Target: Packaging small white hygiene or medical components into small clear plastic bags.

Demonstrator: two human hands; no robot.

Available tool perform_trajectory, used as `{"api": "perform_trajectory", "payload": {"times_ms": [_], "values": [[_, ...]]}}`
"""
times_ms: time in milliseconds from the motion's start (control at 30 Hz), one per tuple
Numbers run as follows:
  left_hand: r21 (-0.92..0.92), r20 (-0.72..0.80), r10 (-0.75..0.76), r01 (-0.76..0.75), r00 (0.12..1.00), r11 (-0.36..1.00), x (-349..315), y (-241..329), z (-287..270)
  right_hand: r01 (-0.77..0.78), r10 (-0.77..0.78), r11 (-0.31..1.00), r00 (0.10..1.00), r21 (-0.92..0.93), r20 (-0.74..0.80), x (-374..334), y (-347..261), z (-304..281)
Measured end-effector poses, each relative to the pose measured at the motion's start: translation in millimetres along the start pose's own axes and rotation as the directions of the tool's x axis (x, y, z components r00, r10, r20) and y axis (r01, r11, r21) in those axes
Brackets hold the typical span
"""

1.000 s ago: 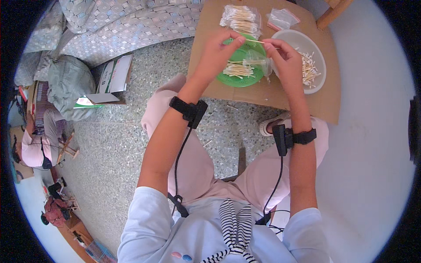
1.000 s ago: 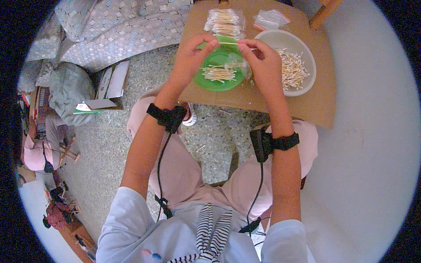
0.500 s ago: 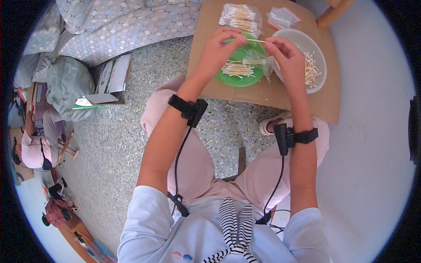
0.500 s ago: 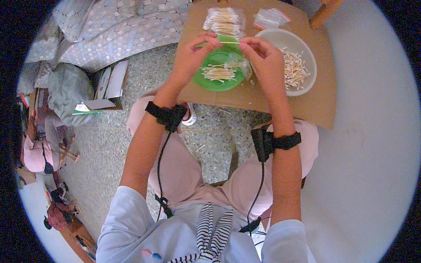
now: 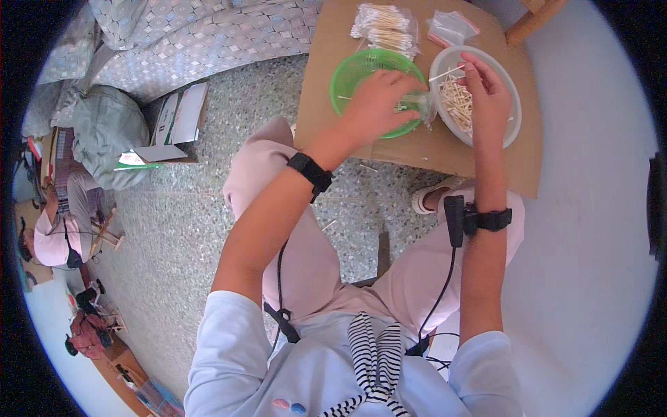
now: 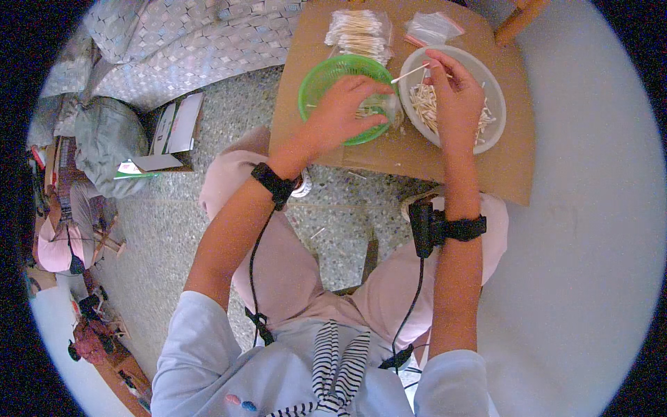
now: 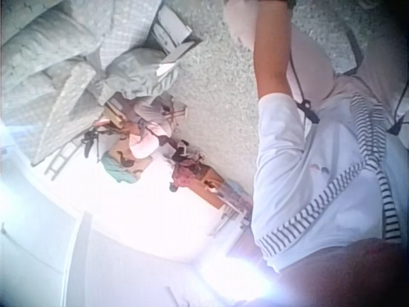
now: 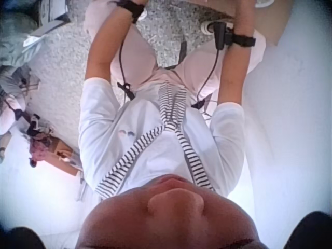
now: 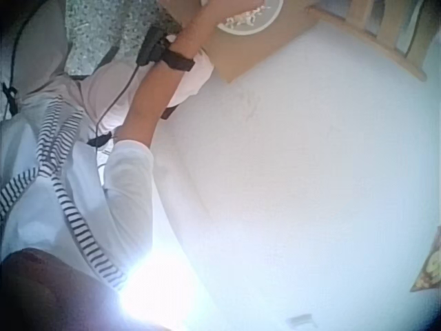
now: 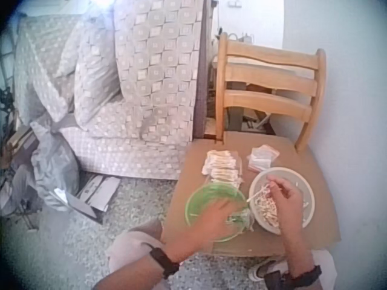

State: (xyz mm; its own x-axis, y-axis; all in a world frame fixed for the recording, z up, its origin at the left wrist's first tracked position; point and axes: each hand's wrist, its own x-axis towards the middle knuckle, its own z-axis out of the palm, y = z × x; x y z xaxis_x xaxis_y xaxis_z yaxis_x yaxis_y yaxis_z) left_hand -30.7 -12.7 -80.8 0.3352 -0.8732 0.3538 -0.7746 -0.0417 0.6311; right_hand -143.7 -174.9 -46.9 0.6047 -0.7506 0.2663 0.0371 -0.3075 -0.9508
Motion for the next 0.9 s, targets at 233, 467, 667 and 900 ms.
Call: {"api": "perform_trajectory", "payload": {"times_ms": [233, 467, 667, 900], "values": [[-0.201, -0.137, -0.182, 0.153, 0.974, 0.968, 5.4, -14.6, 1.2, 0.078, -0.078, 0.994, 0.997, -0.075, -0.002, -6.5, -6.3, 8.6], [-0.459, -0.165, -0.282, 0.179, 0.945, 0.870, 5.6, -22.5, -4.1, 0.183, -0.185, 0.978, 0.983, -0.096, -0.018, -9.1, -9.8, 12.6], [-0.474, -0.099, -0.281, 0.203, 0.955, 0.857, 6.4, -13.0, -1.5, 0.197, -0.198, 0.978, 0.980, -0.067, -0.009, -15.6, -12.9, 22.2], [-0.231, -0.087, -0.139, 0.115, 0.986, 0.966, 5.9, -12.5, 5.6, 0.244, -0.237, 0.954, 0.970, -0.176, 0.055, -20.1, -16.1, 25.1]]}}
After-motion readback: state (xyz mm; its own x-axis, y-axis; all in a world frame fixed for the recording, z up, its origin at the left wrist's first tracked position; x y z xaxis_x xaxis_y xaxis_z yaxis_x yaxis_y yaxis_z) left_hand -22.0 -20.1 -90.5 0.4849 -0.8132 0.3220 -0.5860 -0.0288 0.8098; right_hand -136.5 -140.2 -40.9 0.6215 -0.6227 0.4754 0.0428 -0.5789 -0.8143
